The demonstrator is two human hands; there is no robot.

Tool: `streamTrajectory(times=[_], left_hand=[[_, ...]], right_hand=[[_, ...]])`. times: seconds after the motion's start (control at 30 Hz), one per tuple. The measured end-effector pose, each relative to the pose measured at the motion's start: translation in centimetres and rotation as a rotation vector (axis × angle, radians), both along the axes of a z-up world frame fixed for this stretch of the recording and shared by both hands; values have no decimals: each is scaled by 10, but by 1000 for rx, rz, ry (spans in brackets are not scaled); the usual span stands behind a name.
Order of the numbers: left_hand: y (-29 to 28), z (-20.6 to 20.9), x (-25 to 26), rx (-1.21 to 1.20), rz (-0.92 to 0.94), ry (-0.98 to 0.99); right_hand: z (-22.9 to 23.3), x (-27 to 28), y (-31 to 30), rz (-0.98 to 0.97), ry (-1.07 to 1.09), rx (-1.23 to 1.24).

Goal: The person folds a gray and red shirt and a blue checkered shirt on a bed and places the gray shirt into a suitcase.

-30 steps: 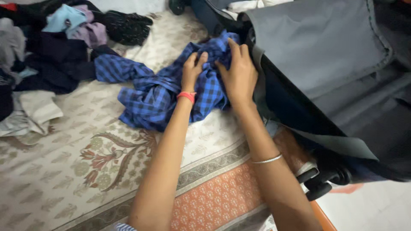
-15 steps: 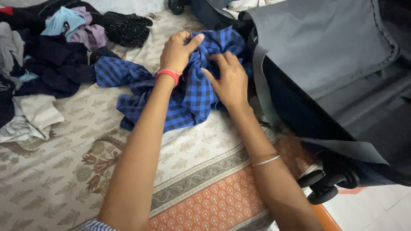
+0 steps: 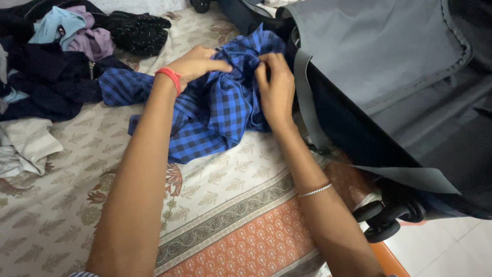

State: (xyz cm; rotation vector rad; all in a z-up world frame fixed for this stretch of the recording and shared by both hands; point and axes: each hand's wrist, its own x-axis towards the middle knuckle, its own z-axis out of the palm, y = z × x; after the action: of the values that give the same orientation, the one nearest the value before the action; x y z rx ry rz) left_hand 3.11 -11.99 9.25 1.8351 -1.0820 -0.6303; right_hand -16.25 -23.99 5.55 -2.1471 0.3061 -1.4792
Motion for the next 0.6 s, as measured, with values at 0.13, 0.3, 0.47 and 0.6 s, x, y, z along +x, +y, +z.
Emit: streamTrajectory(times=[0.13, 0.3, 0.47, 0.6], left_hand=[[-8, -5, 3, -171, 29, 32], [-2, 4, -18, -281, -199, 450], [4, -2, -33, -373, -177, 490], [-17, -7, -20, -471, -110, 71]], right_hand=[[4, -4, 0, 75, -70, 86], [8, -2, -1, 57, -3, 337], [10, 1, 5, 14, -15, 132], [26, -9, 22, 18, -79, -8]])
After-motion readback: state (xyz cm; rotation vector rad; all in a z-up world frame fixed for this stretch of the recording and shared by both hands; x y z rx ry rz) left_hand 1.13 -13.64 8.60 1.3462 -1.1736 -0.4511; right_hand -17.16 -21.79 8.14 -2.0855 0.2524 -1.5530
